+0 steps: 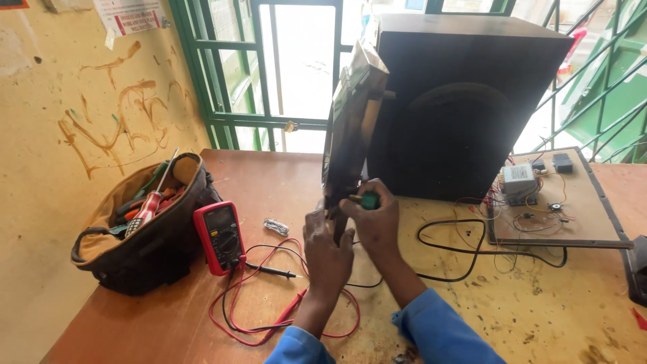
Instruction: Reassembling a speaker by connecting internal wiring and ribbon cables before fitting the front panel onto the main housing.
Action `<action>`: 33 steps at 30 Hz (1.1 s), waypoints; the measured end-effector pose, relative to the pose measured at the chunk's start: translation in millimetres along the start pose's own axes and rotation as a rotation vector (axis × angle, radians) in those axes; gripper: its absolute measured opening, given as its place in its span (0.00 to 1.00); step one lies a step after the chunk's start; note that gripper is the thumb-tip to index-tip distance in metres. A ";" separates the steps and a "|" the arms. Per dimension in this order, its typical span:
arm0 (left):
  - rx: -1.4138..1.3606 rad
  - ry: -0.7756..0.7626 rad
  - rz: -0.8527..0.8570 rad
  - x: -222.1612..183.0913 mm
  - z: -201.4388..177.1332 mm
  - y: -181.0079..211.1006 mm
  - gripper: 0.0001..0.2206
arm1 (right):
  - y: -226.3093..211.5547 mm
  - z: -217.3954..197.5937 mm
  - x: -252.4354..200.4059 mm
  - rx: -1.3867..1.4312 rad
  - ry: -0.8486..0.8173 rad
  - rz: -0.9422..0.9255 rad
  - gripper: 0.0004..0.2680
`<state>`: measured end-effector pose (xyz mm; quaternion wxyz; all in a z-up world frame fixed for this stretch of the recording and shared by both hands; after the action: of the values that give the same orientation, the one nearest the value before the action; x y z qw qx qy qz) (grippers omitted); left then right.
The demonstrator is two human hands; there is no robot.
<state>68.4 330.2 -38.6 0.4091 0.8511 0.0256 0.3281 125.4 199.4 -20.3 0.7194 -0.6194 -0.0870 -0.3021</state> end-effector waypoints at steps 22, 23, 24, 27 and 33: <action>0.158 0.059 0.503 -29.0 43.7 74.7 0.29 | 57.5 -80.7 65.4 1.058 -0.012 0.391 0.09; 0.163 0.057 0.500 -27.5 45.5 71.4 0.29 | 55.3 -77.4 65.2 1.060 -0.011 0.396 0.09; 0.178 0.055 0.509 -26.7 48.1 69.3 0.28 | 53.7 -77.3 65.1 1.033 0.029 0.401 0.10; 0.188 0.040 0.502 -25.7 50.8 63.8 0.28 | 48.9 -81.1 64.9 0.955 0.084 0.407 0.11; 0.182 0.014 0.488 -24.0 51.8 60.2 0.30 | 1.9 -119.4 53.7 0.583 0.296 0.369 0.06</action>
<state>66.1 247.5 -31.9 0.2395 0.8630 -0.1484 0.4194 139.8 69.4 -21.1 0.9126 -0.3435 0.0487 -0.2161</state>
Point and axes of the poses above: each hand's wrist, its own x-axis towards the middle knuckle, its own z-axis out of the palm, y = z × x, the point moved 5 cm from there along x, towards the middle knuckle, and after that the axes turned 15 degrees about x, right-handed, at the moved point
